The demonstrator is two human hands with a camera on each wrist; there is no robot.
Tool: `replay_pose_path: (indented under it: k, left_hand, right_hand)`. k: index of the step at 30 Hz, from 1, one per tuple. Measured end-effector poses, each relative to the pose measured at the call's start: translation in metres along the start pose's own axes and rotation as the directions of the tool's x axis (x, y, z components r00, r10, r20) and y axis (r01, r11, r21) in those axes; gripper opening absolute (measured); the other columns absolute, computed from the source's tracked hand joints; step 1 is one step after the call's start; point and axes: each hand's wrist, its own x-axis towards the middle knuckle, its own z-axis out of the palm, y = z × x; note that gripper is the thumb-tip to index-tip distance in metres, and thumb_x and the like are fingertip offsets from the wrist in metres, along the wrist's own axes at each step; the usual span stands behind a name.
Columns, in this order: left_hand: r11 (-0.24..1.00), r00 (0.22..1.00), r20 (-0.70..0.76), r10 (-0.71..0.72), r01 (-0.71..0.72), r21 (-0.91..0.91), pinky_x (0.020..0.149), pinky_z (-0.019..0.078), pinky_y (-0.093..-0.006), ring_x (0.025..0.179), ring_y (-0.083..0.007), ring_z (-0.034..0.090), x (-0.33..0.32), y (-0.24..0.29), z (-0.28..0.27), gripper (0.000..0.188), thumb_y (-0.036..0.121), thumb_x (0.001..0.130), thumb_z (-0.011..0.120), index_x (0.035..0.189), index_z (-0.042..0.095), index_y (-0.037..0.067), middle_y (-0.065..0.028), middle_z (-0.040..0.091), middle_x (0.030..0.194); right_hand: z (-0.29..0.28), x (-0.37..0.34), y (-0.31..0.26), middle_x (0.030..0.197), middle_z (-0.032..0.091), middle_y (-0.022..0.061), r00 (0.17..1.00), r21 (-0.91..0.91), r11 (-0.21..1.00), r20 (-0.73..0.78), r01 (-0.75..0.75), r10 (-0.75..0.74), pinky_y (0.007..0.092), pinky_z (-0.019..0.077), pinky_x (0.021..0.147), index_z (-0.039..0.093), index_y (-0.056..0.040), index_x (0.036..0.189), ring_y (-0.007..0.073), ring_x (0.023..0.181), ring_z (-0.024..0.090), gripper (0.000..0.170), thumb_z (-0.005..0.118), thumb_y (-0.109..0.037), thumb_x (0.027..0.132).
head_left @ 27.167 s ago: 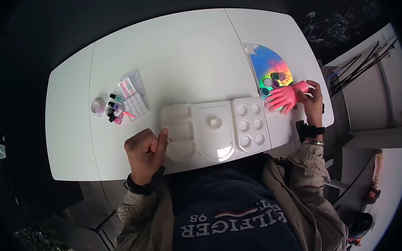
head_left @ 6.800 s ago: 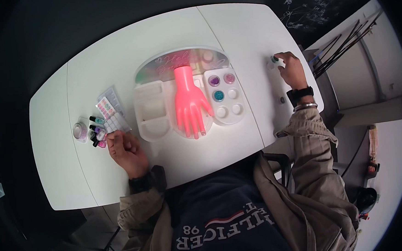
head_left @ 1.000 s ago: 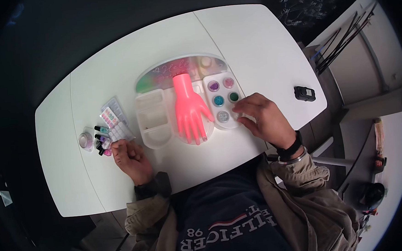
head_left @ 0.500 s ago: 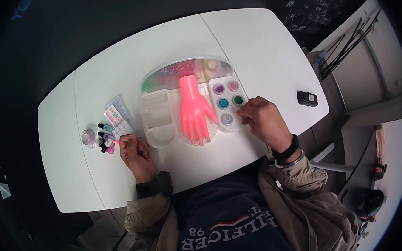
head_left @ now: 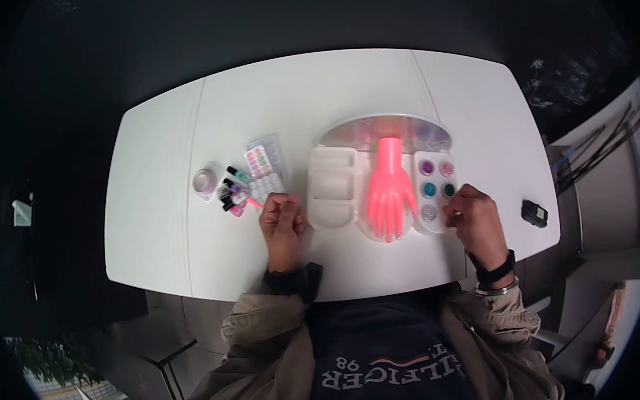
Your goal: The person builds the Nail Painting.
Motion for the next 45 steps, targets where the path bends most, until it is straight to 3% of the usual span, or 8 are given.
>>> replay_pose_path:
  k: [11, 16, 24, 29, 36, 40, 43, 45]
  left_hand:
    - [1.0, 1.0, -0.019, 0.019, -0.019, -0.004, 0.055, 0.0309, -0.0253, 0.061, -0.0069, 0.04, -0.005, 0.007, -0.006, 0.018, 0.02, 0.113, 0.068, 0.099, 0.061, 0.011, 0.0037, 0.05, 0.074]
    - [0.955, 0.97, -0.053, 0.238, -0.223, 0.195, 0.055, 0.0291, -0.0245, 0.061, -0.0048, 0.038, -0.007, 0.049, -0.019, 0.015, 0.019, 0.113, 0.067, 0.102, 0.063, 0.011, 0.0043, 0.054, 0.077]
    - [0.703, 0.864, 0.082, 0.497, -0.457, 0.545, 0.056, 0.0296, -0.0222, 0.064, -0.0013, 0.038, 0.017, 0.118, -0.028, 0.009, 0.014, 0.114, 0.066, 0.108, 0.065, 0.008, 0.0065, 0.055, 0.081]
    - [0.647, 0.914, 0.173, 0.367, -0.384, 0.659, 0.075, 0.0483, -0.0217, 0.084, -0.0028, 0.058, 0.037, 0.128, -0.011, 0.006, 0.005, 0.109, 0.07, 0.114, 0.066, 0.003, 0.0042, 0.067, 0.092]
    - [0.365, 0.936, 0.271, 0.222, -0.338, 0.868, 0.066, 0.0467, -0.0244, 0.077, -0.0043, 0.061, 0.052, 0.118, 0.014, 0.016, 0.004, 0.099, 0.078, 0.114, 0.071, 0.002, 0.0025, 0.07, 0.086]
    - [0.241, 0.931, 0.29, 0.22, -0.34, 0.909, 0.069, 0.0515, -0.0308, 0.08, -0.0148, 0.066, 0.07, 0.102, 0.004, 0.024, 0.012, 0.095, 0.082, 0.115, 0.071, 0.003, -0.0031, 0.071, 0.088]
    - [0.088, 0.945, 0.276, 0.178, -0.295, 0.951, 0.079, 0.0579, -0.0351, 0.083, -0.0194, 0.068, 0.095, 0.097, -0.01, 0.038, 0.026, 0.097, 0.082, 0.126, 0.069, 0.005, -0.0094, 0.074, 0.107]
    - [-0.035, 0.95, 0.271, 0.155, -0.269, 0.963, 0.086, 0.0597, -0.0446, 0.095, -0.032, 0.073, 0.111, 0.091, -0.009, 0.05, 0.031, 0.093, 0.085, 0.13, 0.067, 0.004, -0.0188, 0.073, 0.117]
  right_hand:
    - [-0.005, -0.001, 0.015, 0.092, 0.074, 0.0158, 0.994, -0.075, 0.991, 0.027, 0.107, -0.105, 0.0419, 0.0605, 0.069, 0.078, 0.0041, 0.093, 0.033, 0.081, 0.076, 0.02, 0.079, 0.016, 0.077]
    - [-0.005, -0.011, 0.018, 0.101, 0.076, 0.0143, 0.979, -0.102, 0.975, -0.039, 0.197, -0.202, 0.0446, 0.0607, 0.076, 0.079, 0.001, 0.1, 0.0357, 0.094, 0.074, 0.024, 0.083, 0.01, 0.078]
    - [-0.009, -0.017, 0.007, 0.098, 0.073, 0.014, 0.888, 0.116, 0.958, -0.419, 0.261, -0.191, 0.0353, 0.0568, 0.074, 0.078, 0.0026, 0.104, 0.0273, 0.084, 0.071, 0.018, 0.086, 0.002, 0.089]
    - [0.011, -0.022, 0.008, 0.09, 0.069, 0.0136, 0.799, 0.172, 0.917, -0.564, 0.361, -0.209, 0.032, 0.0537, 0.071, 0.073, 0.0053, 0.1, 0.0237, 0.077, 0.066, 0.011, 0.081, 0.005, 0.092]
    - [0.028, -0.03, -0.001, 0.087, 0.067, 0.0139, 0.73, 0.193, 0.812, -0.584, 0.55, -0.356, 0.0384, 0.0512, 0.066, 0.072, 0.0034, 0.095, 0.0291, 0.072, 0.064, 0.016, 0.081, 0.011, 0.085]
    - [0.033, -0.035, -0.003, 0.084, 0.065, 0.0122, 0.685, 0.223, 0.735, -0.599, 0.64, -0.415, 0.0404, 0.0502, 0.064, 0.071, 0.001, 0.093, 0.0305, 0.069, 0.061, 0.019, 0.081, 0.012, 0.081]
    - [0.03, -0.04, -0.001, 0.083, 0.063, 0.011, 0.665, 0.218, 0.713, -0.606, 0.667, -0.437, 0.0401, 0.0496, 0.063, 0.071, -0.0002, 0.09, 0.0295, 0.068, 0.06, 0.02, 0.081, 0.012, 0.078]
    - [0.027, -0.042, 0.002, 0.082, 0.062, 0.0103, 0.65, 0.201, 0.709, -0.616, 0.676, -0.445, 0.0401, 0.0493, 0.063, 0.071, -0.001, 0.088, 0.0289, 0.068, 0.059, 0.021, 0.082, 0.011, 0.075]
